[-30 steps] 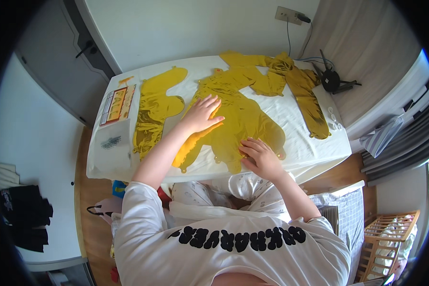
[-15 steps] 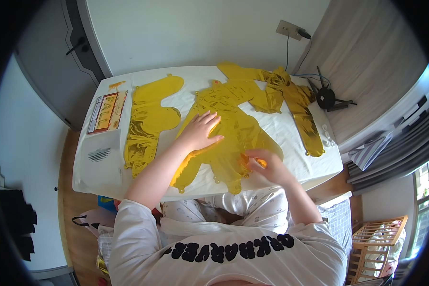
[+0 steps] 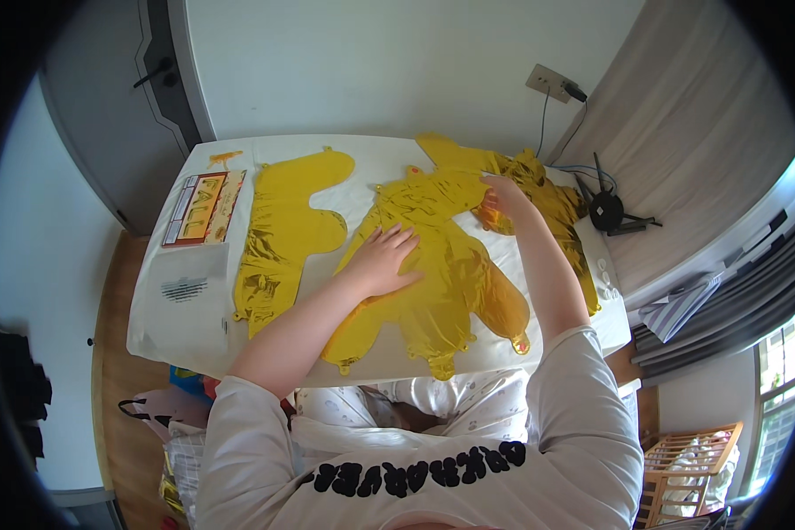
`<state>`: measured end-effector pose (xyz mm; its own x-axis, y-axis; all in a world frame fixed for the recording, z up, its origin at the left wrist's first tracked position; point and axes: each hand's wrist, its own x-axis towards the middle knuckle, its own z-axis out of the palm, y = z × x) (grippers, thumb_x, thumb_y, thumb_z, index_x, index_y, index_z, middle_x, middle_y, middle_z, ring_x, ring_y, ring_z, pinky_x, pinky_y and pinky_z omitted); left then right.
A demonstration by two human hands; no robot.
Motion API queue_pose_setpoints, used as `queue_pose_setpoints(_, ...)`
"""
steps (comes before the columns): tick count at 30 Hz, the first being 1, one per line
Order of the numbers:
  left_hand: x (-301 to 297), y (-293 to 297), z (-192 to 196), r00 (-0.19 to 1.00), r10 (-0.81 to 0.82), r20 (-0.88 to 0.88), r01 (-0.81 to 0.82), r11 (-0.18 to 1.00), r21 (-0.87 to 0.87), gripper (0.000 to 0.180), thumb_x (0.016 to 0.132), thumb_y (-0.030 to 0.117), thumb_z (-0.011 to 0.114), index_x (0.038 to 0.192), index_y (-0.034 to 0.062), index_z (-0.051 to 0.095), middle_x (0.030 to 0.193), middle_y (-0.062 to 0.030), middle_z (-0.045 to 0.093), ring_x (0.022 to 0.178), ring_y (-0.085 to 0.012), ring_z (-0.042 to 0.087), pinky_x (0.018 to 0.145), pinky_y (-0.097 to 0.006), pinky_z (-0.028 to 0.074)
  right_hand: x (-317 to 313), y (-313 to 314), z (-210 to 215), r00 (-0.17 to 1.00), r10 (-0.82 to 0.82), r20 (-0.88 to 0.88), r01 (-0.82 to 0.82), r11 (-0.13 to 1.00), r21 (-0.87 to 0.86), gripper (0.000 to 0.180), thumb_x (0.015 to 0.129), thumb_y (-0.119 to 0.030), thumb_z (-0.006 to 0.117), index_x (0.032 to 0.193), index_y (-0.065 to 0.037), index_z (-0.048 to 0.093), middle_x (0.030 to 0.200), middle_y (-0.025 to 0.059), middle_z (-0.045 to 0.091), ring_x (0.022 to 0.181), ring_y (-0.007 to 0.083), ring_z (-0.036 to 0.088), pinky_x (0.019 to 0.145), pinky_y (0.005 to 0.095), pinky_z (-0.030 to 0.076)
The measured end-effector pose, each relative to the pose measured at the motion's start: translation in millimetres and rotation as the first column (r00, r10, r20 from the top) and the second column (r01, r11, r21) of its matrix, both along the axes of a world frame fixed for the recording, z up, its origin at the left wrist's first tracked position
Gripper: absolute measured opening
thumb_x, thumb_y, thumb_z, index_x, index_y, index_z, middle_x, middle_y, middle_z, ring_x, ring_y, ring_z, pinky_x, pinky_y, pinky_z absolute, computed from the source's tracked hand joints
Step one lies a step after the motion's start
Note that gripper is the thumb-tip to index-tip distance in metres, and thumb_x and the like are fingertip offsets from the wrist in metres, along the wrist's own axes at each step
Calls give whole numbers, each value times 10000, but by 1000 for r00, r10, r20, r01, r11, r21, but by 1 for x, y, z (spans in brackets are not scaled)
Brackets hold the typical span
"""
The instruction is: The person flattens deflated foil balloons on a table by hand, then folds one of the balloons repeatedly into a small square.
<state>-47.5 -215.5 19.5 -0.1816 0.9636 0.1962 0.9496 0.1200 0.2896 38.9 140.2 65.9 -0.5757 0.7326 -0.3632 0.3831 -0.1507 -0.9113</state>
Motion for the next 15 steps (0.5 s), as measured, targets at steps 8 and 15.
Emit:
queue_pose_setpoints(8, -6, -9, -3, 1000, 21, -9, -22, 999, -30, 829, 958, 628, 563, 1534, 51, 415, 1613, -157, 379, 1531, -329, 289, 1256, -503, 236, -25, -22, 3, 996, 74, -49, -83, 970, -227, 382, 925, -239, 765, 1225, -67, 603, 1043, 87, 635, 858, 207, 641, 704, 331, 571)
queue_pose_setpoints(15, 2, 6, 3, 1000, -22, 2, 22, 1000, -12, 833, 961, 639, 550, 1537, 53, 412, 1613, -159, 376, 1532, -335, 285, 1255, -505, 237, -19, -5, 9, 997, 74, -8, -74, 995, -62, 554, 885, -162, 786, 1363, -69, 522, 1244, 137, 587, 1028, 265, 642, 758, 353, 571)
